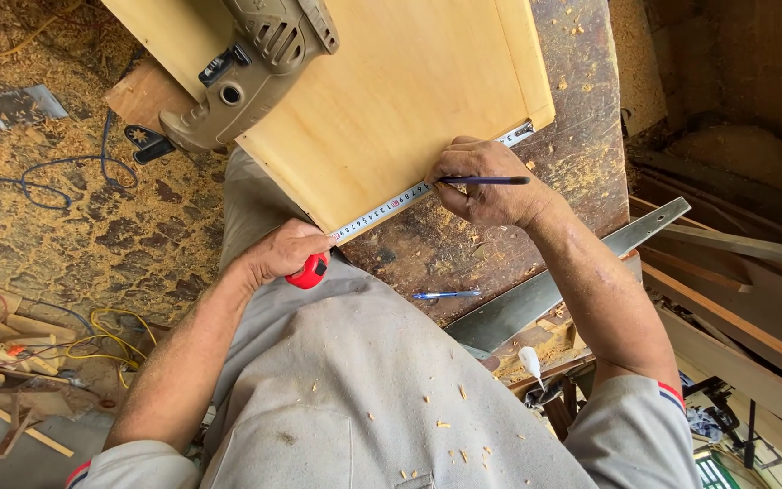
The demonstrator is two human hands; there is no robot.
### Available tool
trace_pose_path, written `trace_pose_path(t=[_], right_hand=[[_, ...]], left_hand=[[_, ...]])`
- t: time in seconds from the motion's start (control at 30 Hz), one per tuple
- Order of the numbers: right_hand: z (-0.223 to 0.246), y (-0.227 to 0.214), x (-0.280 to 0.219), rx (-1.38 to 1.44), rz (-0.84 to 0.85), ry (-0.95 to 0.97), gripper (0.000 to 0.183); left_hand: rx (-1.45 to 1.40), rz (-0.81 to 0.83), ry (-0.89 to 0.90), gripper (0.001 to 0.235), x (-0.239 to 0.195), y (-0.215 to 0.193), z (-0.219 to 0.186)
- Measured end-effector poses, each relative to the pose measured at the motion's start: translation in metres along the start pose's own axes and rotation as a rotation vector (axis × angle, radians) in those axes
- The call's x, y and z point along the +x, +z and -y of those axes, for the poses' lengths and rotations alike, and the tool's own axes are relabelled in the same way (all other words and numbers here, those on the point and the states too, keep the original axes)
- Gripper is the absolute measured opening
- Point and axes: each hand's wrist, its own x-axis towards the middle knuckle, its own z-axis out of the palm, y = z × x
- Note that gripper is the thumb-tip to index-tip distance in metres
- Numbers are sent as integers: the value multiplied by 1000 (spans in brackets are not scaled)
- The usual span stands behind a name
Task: The person picks up a power drill from the workbench, then uses a tape measure and pencil to mark measurement lines along the edges of a wooden board, repositioning the tape to mark several spots. The person then drills holes into the board along the marked line with the electric drill.
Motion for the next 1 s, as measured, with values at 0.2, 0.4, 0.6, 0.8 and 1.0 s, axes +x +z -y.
trace_pose_path(t=[0.2,0.4,0.6,0.8,1.0], right_hand=[[-3,2,-2,22,-21,-11,13],[2,1,-1,-33,-33,-25,12],[-1,3,-3,-56,-12,-8,11],[-2,3,-3,10,-60,-38,13],[1,-6,-8,29,-94,-32,6]], left_hand=[[-22,5,0,37,0,-1,-1],[-13,-11,-23,37,-2,2,-4],[14,6,-11,37,-2,1,-9],[33,-9,-3,36,-7,1,-14],[38,12,-26,34,-1,-1,-11]])
